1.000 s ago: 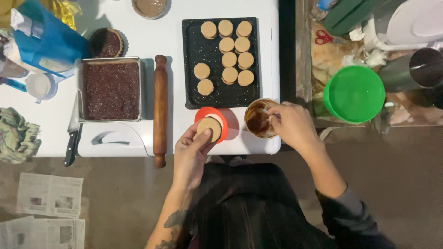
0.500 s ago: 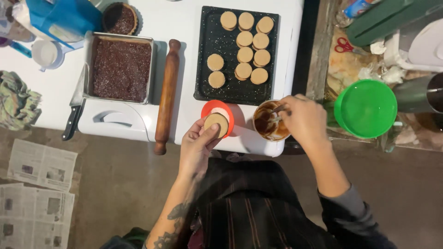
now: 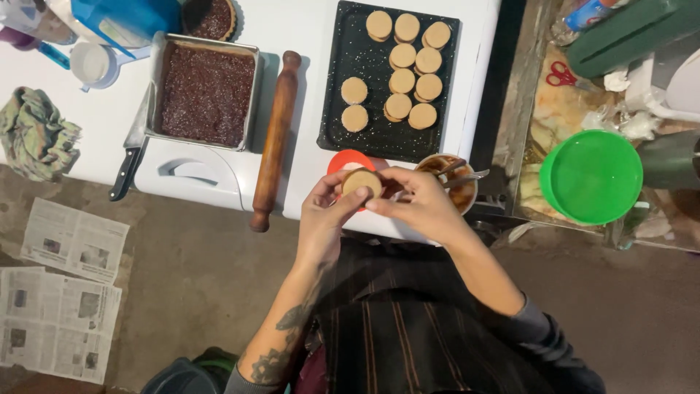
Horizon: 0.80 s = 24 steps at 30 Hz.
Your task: Spreading dulce de leche filling on cookies and coating them in sugar to make alfajores.
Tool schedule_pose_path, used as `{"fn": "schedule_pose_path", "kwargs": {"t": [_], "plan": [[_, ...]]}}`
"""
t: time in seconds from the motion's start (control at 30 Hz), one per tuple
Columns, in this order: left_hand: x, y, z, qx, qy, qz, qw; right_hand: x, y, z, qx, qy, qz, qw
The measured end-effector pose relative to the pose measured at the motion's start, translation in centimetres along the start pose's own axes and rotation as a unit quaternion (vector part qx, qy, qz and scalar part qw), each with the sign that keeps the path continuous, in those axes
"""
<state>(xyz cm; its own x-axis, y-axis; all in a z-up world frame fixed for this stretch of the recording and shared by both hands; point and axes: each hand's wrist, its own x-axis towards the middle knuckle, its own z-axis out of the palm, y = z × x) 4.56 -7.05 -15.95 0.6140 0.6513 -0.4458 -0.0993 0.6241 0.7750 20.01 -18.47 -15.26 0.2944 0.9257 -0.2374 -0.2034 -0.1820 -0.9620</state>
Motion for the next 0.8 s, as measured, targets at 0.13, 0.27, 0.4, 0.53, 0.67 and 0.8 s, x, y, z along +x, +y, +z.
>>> {"fn": "schedule_pose_path", "kwargs": {"t": [0.13, 0.27, 0.4, 0.53, 0.67, 0.8], "plan": [[1.0, 0.8, -1.0, 0.047, -0.028, 0.042, 0.998, 1.3, 0.1, 0.7, 0.043, 0.048, -0.006, 0.998], [3.3, 1.0, -4.2, 0.135, -0.033, 0.076, 0.987, 2.9, 0.5, 2.5, -0.097, 0.162, -0.004, 0.982], [6.5, -1.5, -9.2, 0.222, 0.017, 0.086, 0.971, 4.6, 4.1, 4.8, -0.444, 0.244, -0.027, 0.862], [8.0, -4.3, -11.8, 0.273, -0.007, 0.060, 0.960, 5.9, 8.1, 6.1, -0.528, 0.248, -0.015, 0.812], [8.9, -4.3, -10.4, 0.308, -0.055, -0.014, 0.950, 7.0, 8.7, 7.2, -0.556, 0.257, 0.043, 0.789], [9.4, -4.3, -10.7, 0.303, -0.089, -0.039, 0.948, 6.8, 9.9, 8.0, -0.542, 0.281, 0.057, 0.790]]}}
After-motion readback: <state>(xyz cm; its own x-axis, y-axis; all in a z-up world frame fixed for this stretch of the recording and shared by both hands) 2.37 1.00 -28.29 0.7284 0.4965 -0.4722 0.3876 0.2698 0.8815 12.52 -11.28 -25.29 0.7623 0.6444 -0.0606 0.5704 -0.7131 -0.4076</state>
